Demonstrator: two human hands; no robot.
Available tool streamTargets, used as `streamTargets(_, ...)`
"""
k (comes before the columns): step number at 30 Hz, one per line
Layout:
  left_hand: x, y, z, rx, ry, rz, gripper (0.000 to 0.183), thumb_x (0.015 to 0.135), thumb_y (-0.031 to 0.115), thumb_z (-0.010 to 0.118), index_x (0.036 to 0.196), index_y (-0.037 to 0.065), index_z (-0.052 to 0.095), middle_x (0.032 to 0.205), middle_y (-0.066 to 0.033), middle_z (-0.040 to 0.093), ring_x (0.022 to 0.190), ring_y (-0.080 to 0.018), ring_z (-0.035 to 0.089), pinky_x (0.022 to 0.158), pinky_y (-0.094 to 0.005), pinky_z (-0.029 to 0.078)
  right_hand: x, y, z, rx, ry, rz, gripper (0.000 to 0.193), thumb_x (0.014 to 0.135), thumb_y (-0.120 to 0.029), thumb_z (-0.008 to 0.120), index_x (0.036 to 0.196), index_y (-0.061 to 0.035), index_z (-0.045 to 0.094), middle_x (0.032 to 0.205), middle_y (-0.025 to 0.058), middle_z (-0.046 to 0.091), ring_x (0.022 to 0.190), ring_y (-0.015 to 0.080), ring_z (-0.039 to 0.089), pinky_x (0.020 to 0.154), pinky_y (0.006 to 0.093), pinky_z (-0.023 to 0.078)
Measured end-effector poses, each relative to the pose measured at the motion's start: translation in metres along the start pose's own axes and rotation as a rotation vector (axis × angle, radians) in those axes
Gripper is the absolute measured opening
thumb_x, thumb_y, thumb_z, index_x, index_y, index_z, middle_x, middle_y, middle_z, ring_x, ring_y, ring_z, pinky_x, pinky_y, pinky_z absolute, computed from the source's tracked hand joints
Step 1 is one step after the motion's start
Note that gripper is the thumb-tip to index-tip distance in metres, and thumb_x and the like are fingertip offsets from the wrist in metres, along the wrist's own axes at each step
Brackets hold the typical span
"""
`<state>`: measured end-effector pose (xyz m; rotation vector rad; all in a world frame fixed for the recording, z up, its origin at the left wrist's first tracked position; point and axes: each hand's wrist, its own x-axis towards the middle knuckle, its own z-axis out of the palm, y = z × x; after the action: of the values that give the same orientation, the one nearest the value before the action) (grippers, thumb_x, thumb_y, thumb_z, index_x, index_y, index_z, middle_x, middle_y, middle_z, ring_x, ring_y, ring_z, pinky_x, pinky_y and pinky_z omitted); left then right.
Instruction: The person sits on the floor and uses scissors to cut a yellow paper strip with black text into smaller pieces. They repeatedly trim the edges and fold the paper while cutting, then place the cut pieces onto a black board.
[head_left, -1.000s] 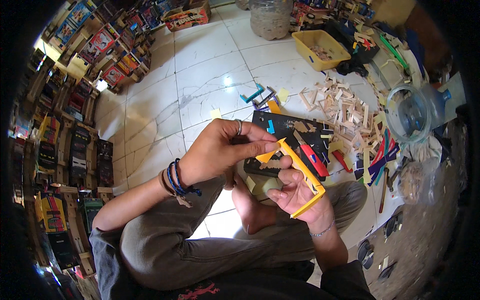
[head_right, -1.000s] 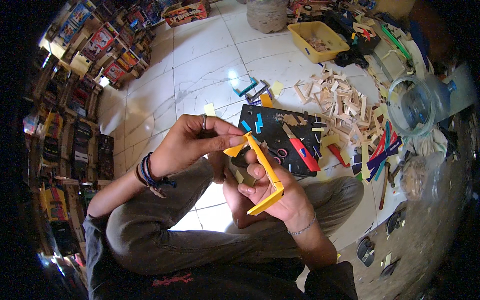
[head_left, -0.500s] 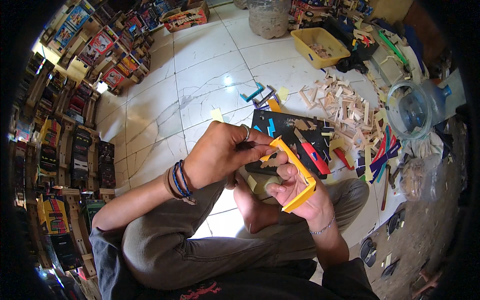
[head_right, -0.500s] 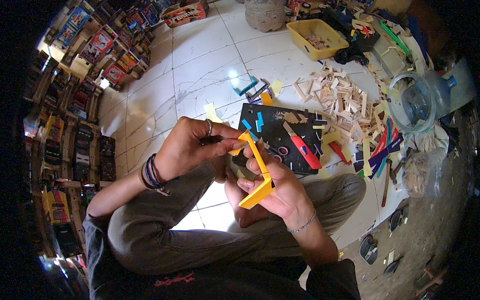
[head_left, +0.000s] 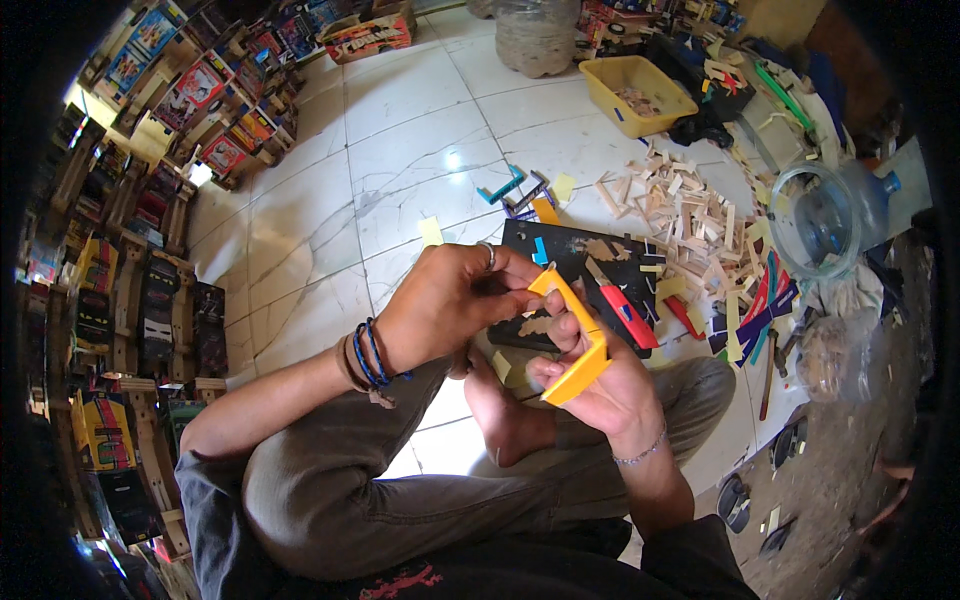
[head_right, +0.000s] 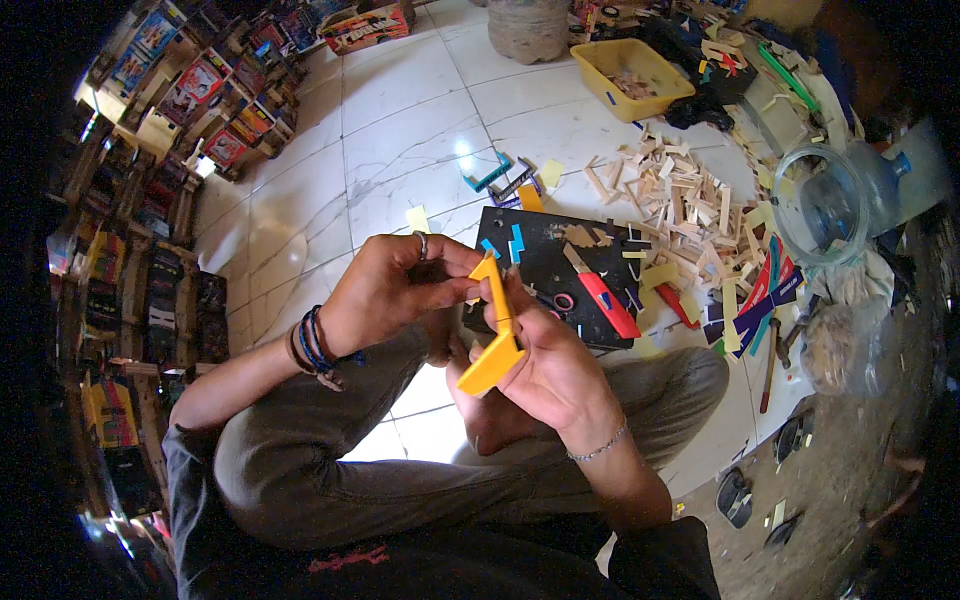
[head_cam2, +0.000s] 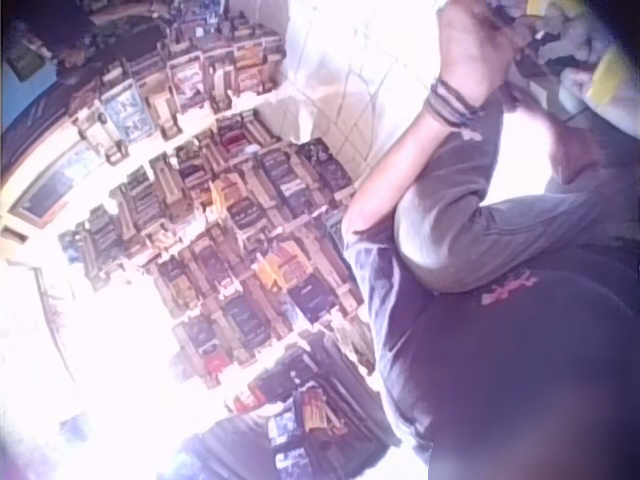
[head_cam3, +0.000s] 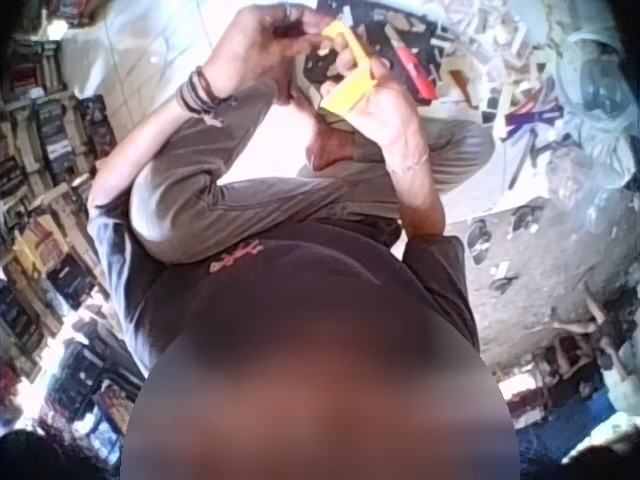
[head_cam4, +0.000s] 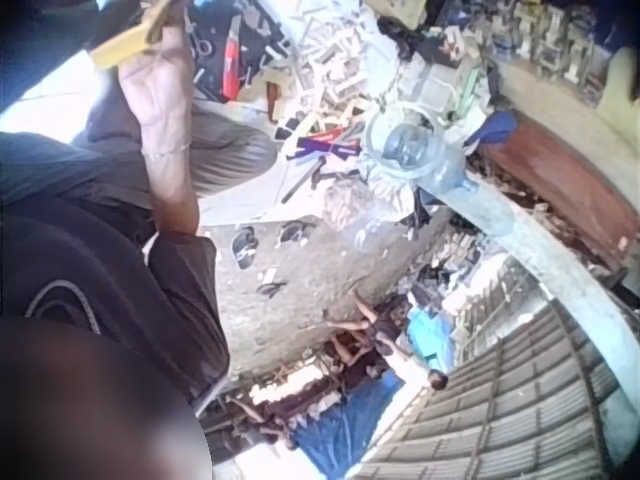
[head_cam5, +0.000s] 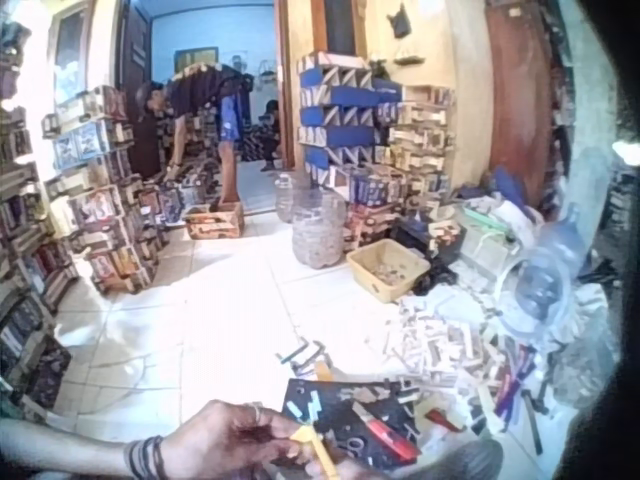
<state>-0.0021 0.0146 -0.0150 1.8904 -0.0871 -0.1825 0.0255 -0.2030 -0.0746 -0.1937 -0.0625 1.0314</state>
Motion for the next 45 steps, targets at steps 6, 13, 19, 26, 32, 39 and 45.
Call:
streamTargets(6,0.003,-0.013,-0.001,-0.301,0.107,0.050,0.028,0.094,-0.003,0.070,0.121,-0.003,0.065,0.117,-0.0090,0.070,0.106,-0.0150,0.068,0.094,-0.0291,0.056,0.000,0.007,0.007,-0.470,0.306,-0.116,0.041,0.106,-0.045,0.055,0.117,-0.0069,0.067,0.103,0.0013,0.072,0.081,0.0088,0.067,0.070,0.0259,0.047)
streamTargets(13,0.002,-0.014,0.006,-0.420,0.168,-0.009,0.016,0.095,0.003,0.072,0.109,0.001,0.065,0.100,-0.0037,0.070,0.094,-0.0122,0.069,0.087,-0.0274,0.059,0.007,0.013,-0.002,-1.426,0.536,-0.589,0.033,0.086,-0.008,0.083,0.112,-0.0048,0.064,0.101,0.0012,0.067,0.090,0.0065,0.065,0.066,0.0194,0.045)
streamTargets(19,0.000,-0.010,0.010,-0.345,0.173,0.020,0.011,0.095,0.004,0.072,0.094,0.005,0.061,0.094,-0.0022,0.069,0.086,-0.0080,0.064,0.079,-0.0239,0.053,0.015,0.009,-0.004,-1.295,0.491,-0.463,0.026,0.090,-0.017,0.080,0.107,-0.0014,0.068,0.100,0.0021,0.069,0.080,0.0048,0.062,0.067,0.0210,0.049)
streamTargets(26,0.001,-0.009,0.010,-0.513,0.108,-0.048,0.014,0.097,0.000,0.064,0.101,0.008,0.054,0.108,-0.0081,0.069,0.097,-0.0153,0.068,0.088,-0.0316,0.057,0.018,0.006,0.008,-1.452,0.488,-0.561,0.026,0.092,-0.027,0.079,0.103,-0.0046,0.071,0.084,-0.0009,0.070,0.060,0.0038,0.049,0.053,0.0243,0.040)
streamTargets(32,0.000,-0.002,0.011,-0.808,0.089,-0.092,0.017,0.095,-0.005,0.063,0.099,0.008,0.053,0.102,-0.0092,0.069,0.089,-0.0165,0.069,0.084,-0.0310,0.057,0.019,0.003,0.006,-1.440,0.404,-0.587,0.020,0.098,-0.025,0.072,0.105,-0.0057,0.072,0.090,-0.0002,0.075,0.061,0.0018,0.051,0.053,0.0231,0.040)
streamTargets(39,-0.001,-0.002,0.006,-0.629,0.044,-0.107,0.014,0.098,0.003,0.060,0.101,0.014,0.052,0.103,-0.0029,0.064,0.096,-0.0137,0.064,0.088,-0.0319,0.055,0.021,0.004,-0.009,-1.362,0.338,-0.504,0.025,0.101,-0.024,0.068,0.113,-0.0018,0.070,0.096,0.0027,0.076,0.068,0.0022,0.055,0.058,0.0215,0.044)
streamTargets(45,-0.001,-0.008,0.006,-0.584,0.102,-0.116,0.015,0.094,0.004,0.068,0.103,0.011,0.057,0.106,-0.0054,0.068,0.094,-0.0148,0.068,0.086,-0.0304,0.056,0.019,0.004,-0.009,-1.344,0.418,-0.426,0.023,0.101,-0.020,0.068,0.116,-0.0012,0.069,0.102,0.0026,0.074,0.082,0.0045,0.066,0.067,0.0240,0.054)
